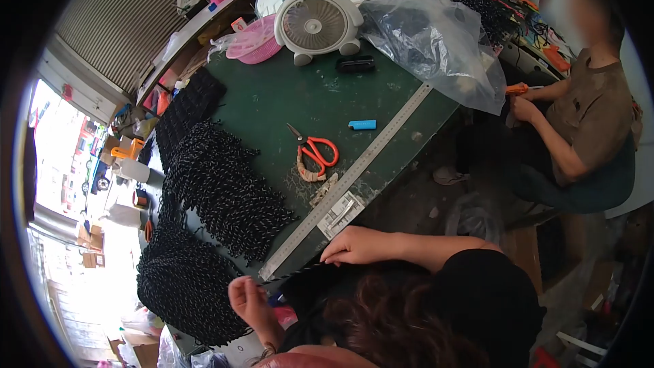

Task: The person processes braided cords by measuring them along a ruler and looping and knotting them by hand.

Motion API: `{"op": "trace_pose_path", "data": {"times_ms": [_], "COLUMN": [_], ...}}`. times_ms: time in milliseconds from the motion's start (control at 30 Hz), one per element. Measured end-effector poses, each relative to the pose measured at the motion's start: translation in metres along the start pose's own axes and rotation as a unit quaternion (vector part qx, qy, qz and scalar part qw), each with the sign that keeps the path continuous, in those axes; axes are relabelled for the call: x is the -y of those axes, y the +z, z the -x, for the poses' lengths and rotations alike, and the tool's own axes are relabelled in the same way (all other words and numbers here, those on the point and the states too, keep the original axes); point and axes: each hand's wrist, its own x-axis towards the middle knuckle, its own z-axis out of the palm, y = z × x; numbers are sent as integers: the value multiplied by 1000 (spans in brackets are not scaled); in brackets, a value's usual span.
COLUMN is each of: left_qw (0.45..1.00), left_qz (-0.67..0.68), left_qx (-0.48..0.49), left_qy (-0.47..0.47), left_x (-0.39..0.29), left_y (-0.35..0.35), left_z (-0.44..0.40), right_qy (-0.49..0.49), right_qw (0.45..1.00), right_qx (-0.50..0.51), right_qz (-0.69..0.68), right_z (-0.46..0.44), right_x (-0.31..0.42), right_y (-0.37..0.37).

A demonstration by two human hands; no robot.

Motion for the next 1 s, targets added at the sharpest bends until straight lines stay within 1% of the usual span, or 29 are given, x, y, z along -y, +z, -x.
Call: {"op": "trace_pose_path", "data": {"times_ms": [33,100,167,200,267,300,367,400,467,500,567,600,667,700,733,767,800,833,867,900,933,967,1000], "left_qw": [1000,996,994,991,988,986,981,981,975,972,973,975,976,983,989,993,993,998,999,999,999,995,995], "left_qz": [-1,10,30,50,70,82,106,107,116,120,119,115,112,90,67,45,45,7,-31,-30,-42,-54,-54], "left_qx": [-4,-73,-83,-93,-102,-106,-114,-115,-148,-164,-154,-145,-138,-122,-105,-89,-91,-51,-10,-14,33,81,79], "left_qy": [0,58,71,82,94,102,117,116,118,119,120,123,124,101,79,56,55,36,17,16,-7,-31,-34], "left_x": [0,4,2,2,2,2,4,4,4,5,8,10,14,17,20,24,28,33,36,39,41,43,45], "left_y": [-11,-37,-52,-58,-70,-76,-85,-87,-92,-94,-92,-91,-86,-78,-69,-60,-51,-41,-32,-24,-17,-10,-4], "left_z": [-3,-7,-7,-6,-6,-6,-6,-7,-7,-6,-5,-4,-2,2,6,11,18,26,33,39,46,52,58], "right_qy": [17,28,54,54,18,17,116,117,154,155,219,220,236,243,243,246,246,243,241,175,108,38,-31], "right_qw": [1000,999,994,993,974,973,953,953,932,932,910,909,891,882,883,861,830,791,792,864,921,952,972], "right_qx": [-8,-16,-42,-43,-108,-108,-177,-177,-242,-242,-266,-266,-285,-294,-293,-255,-215,-173,-171,-140,-106,-85,-64], "right_qz": [16,40,91,92,200,201,215,216,221,221,232,233,262,275,276,366,452,534,534,451,358,292,223], "right_z": [5,17,33,42,61,72,93,104,127,138,157,165,179,180,180,180,178,175,166,153,137,114,90], "right_x": [-5,-14,-22,-30,-45,-46,-49,-53,-59,-60,-59,-59,-61,-59,-57,-53,-48,-46,-48,-50,-50,-37,-18], "right_y": [-2,-9,-20,-26,-41,-49,-66,-75,-89,-94,-103,-105,-107,-106,-105,-103,-101,-99,-95,-86,-75,-60,-44]}}
